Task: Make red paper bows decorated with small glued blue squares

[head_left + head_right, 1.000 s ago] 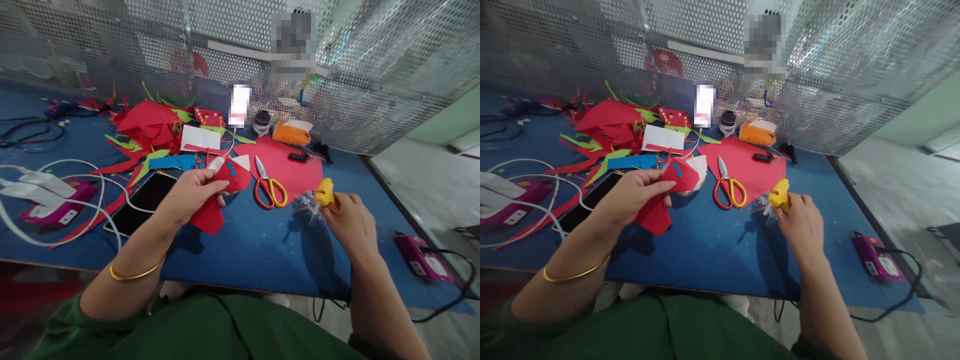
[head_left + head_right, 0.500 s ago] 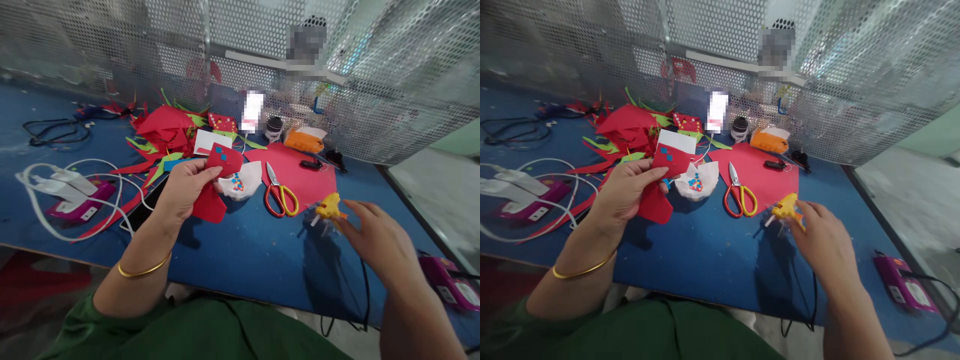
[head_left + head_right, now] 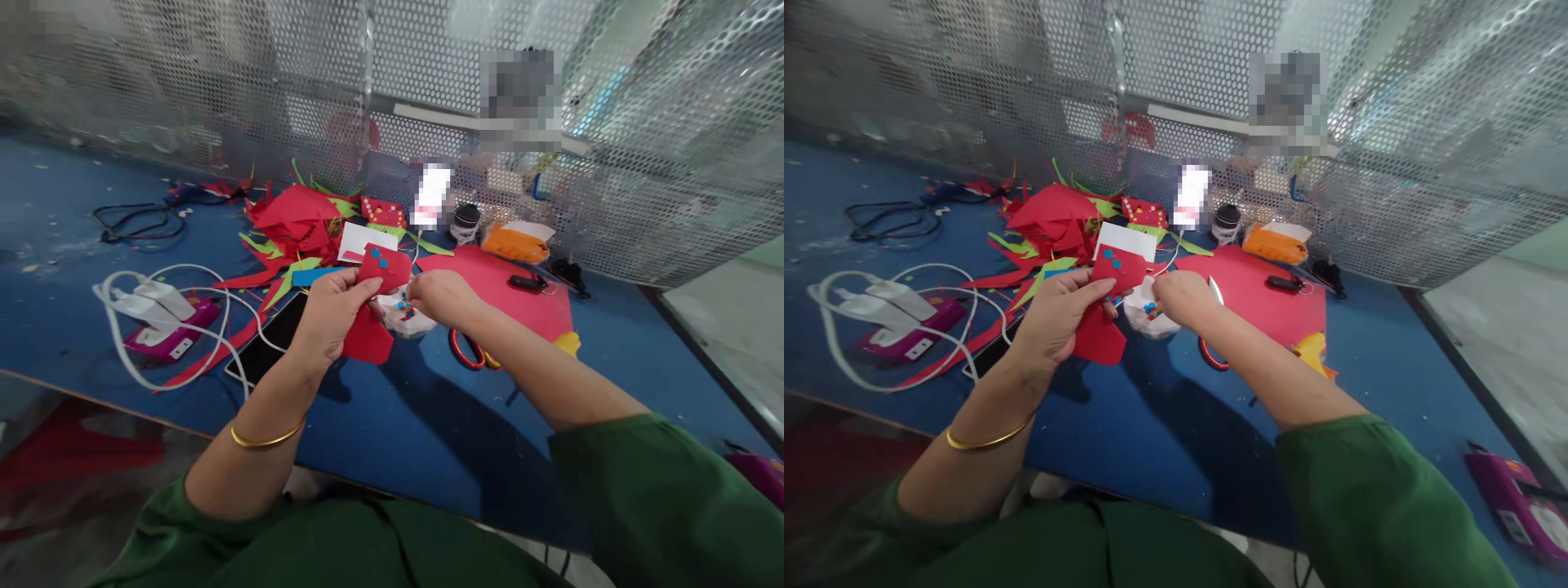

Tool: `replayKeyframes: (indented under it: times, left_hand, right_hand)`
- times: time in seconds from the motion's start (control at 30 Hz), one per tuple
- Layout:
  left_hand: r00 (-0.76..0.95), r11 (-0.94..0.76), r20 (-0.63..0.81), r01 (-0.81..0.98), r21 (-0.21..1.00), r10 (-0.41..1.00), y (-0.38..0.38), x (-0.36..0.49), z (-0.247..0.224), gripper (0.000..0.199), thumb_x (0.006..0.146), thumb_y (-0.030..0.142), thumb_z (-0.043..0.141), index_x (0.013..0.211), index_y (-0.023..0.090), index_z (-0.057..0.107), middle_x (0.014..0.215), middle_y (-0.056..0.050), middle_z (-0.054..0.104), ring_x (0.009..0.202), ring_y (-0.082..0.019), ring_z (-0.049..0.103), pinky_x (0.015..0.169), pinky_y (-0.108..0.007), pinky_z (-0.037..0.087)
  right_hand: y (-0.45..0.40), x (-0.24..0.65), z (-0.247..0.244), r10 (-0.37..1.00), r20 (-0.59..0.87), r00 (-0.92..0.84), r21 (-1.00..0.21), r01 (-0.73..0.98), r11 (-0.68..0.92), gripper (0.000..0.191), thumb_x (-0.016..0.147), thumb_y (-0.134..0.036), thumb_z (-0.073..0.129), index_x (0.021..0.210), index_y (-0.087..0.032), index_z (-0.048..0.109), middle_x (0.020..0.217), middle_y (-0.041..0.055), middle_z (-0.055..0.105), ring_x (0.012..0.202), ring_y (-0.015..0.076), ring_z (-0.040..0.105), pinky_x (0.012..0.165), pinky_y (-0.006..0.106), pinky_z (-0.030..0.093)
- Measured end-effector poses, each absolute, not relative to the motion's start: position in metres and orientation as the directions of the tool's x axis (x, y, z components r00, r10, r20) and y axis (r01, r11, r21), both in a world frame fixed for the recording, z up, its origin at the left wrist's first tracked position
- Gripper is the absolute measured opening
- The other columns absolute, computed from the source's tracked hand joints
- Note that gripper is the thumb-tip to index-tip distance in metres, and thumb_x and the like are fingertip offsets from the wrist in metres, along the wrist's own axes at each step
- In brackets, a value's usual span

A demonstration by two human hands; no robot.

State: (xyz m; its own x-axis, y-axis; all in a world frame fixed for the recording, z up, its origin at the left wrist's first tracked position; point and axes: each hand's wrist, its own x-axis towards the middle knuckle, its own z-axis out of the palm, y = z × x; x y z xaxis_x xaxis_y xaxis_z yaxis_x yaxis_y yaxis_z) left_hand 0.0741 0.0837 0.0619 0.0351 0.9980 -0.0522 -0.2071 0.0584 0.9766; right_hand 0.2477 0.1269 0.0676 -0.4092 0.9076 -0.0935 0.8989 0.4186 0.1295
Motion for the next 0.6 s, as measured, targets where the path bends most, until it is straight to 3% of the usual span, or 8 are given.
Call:
replayKeyframes:
  times: [0.27,0.6]
  left_hand:
    - [0.086,0.076,-0.059,-0.209,0.975,0.994,0.079,0.075,0.065,0.02,0.071,0.031,0.074,0.08,0.014,0.072,0.054,0.001,0.065,0.044,-0.01,0.057,0.043,-0.018,0.045]
    - [0.096,0.076,-0.058,-0.196,0.978,0.994,0.078,0.075,0.063,0.02,0.073,0.031,0.075,0.083,0.015,0.072,0.055,0.0,0.066,0.045,-0.011,0.058,0.045,-0.019,0.046]
  right_hand:
    - [0.13,0.245,0.06,0.899,-0.203,-0.387,0.203,0.882,0.426,0.022,0.085,-0.019,0.056,0.094,-0.02,0.077,0.091,0.0107,0.076,0.089,0.0247,0.069,0.06,0.028,0.038]
    - [0.126,0.241,0.058,0.884,-0.21,-0.419,0.234,0.856,0.461,0.023,0.087,-0.016,0.053,0.093,-0.015,0.076,0.093,0.0133,0.076,0.089,0.0252,0.07,0.063,0.029,0.04]
